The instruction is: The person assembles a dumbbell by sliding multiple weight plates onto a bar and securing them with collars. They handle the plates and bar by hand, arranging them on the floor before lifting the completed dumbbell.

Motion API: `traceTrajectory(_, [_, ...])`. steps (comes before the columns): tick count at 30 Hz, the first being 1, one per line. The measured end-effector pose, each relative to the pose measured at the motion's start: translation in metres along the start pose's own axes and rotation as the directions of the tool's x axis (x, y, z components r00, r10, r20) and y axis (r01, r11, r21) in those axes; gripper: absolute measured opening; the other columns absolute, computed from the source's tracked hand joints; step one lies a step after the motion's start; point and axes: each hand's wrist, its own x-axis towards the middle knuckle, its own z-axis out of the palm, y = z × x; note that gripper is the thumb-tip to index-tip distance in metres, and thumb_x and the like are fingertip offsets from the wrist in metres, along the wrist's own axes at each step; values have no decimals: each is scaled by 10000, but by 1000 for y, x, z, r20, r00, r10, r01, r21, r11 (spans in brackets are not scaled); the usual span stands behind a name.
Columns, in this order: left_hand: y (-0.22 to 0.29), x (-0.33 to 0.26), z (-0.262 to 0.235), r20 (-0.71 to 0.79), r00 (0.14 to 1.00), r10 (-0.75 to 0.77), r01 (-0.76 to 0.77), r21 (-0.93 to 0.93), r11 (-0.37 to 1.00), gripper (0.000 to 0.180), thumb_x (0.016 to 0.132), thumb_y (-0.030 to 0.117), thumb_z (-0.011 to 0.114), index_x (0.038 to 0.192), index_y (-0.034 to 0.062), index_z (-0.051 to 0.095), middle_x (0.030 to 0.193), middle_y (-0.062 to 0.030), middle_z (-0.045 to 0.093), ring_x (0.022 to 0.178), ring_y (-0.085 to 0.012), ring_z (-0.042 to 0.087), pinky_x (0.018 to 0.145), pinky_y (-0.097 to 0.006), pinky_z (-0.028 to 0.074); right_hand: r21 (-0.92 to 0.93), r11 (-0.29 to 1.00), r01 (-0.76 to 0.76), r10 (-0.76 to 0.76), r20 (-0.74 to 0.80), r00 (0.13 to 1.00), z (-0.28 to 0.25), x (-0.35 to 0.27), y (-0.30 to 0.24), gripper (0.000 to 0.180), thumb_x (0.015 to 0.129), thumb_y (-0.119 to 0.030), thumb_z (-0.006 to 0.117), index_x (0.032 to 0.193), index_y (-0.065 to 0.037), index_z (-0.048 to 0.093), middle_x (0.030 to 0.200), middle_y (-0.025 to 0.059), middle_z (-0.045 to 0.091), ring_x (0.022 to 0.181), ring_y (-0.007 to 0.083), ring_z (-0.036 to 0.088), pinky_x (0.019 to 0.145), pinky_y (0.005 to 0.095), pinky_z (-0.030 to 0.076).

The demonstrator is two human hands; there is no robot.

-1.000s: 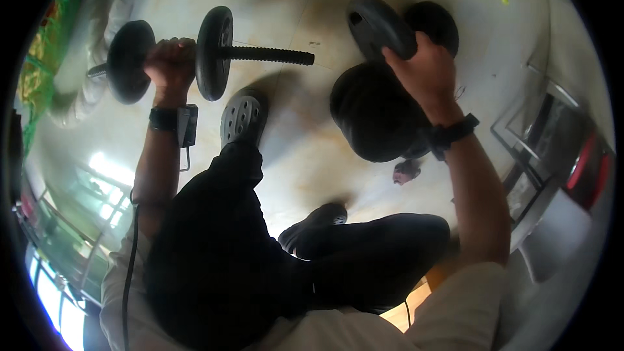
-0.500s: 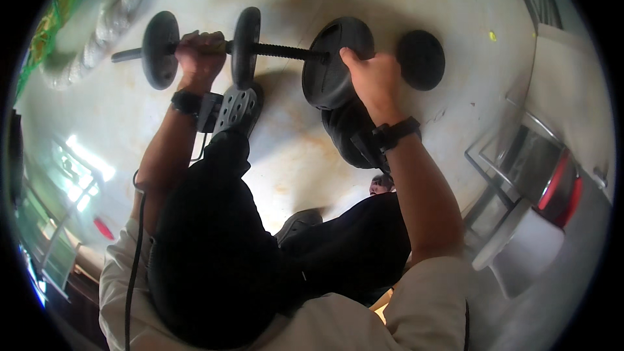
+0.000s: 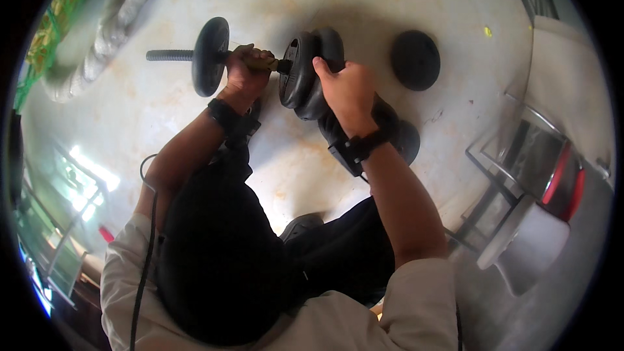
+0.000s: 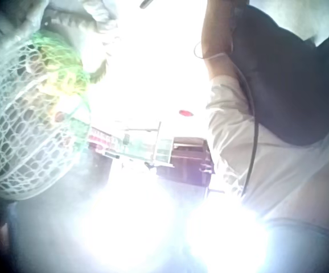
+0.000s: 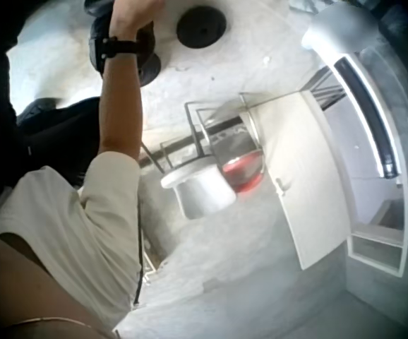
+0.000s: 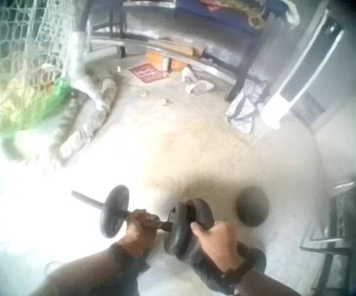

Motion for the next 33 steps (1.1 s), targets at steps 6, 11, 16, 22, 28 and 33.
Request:
traceTrajectory(6, [-15, 14, -9, -62, 998, 29, -23, 96, 995, 234, 847, 92, 528, 640, 89, 418, 588, -68, 443, 650, -246, 497, 737, -390, 430, 224, 971, -90, 96, -16, 995, 6, -15, 39, 413, 978, -335, 456, 908, 33, 630, 694, 165, 586, 656, 255, 588, 668, 375, 452])
traceTrajectory(11, [-18, 13, -6, -148, 989, 3, -7, -25, 1000, 269, 863, 98, 506, 631, 106, 370, 551, -40, 370, 544, -201, 410, 677, -383, 442, 591, 800, -108, 83, 69, 994, 5, -34, 40, 433, 980, -346, 502, 1166, 29, 612, 849, 90, 671, 753, 141, 633, 696, 268, 504])
traceTrajectory(16, [-5, 24, -12, -239, 971, -28, 4, -102, 995, 287, 874, 114, 495, 624, 114, 354, 533, -9, 336, 495, -183, 367, 611, -370, 446, 729, 655, -198, 95, 180, 979, 6, -31, 43, 421, 982, -314, 493, 1166, 54, 582, 983, 149, 681, 804, 182, 673, 691, 281, 530])
traceTrajectory(22, [5, 18, -17, -229, 970, 81, -71, 53, 996, 290, 858, 117, 496, 615, 127, 337, 538, -7, 318, 499, -167, 364, 589, -349, 436, 767, 597, -237, 242, 109, 964, -18, -12, 80, 297, 952, -210, 488, 1048, 51, 594, 981, 170, 682, 767, 225, 689, 681, 295, 536])
traceTrajectory(28, [3, 9, -3, -226, 972, 60, -47, 62, 997, 245, 816, 108, 499, 641, 123, 328, 545, -1, 289, 486, -151, 323, 581, -318, 391, 642, 708, -293, 403, -27, 915, -63, 21, 150, 275, 939, -197, 505, 1044, 40, 597, 941, 161, 680, 747, 232, 686, 680, 302, 544])
traceTrajectory(33, [11, 19, -8, -72, 997, 31, -23, 107, 994, 239, 798, 96, 509, 633, 128, 340, 550, 1, 312, 502, -152, 358, 602, -318, 401, 634, 712, -301, 395, -8, 919, -71, 27, 198, 260, 901, -182, 562, 1072, 9, 603, 990, 155, 676, 821, 257, 684, 721, 330, 542])
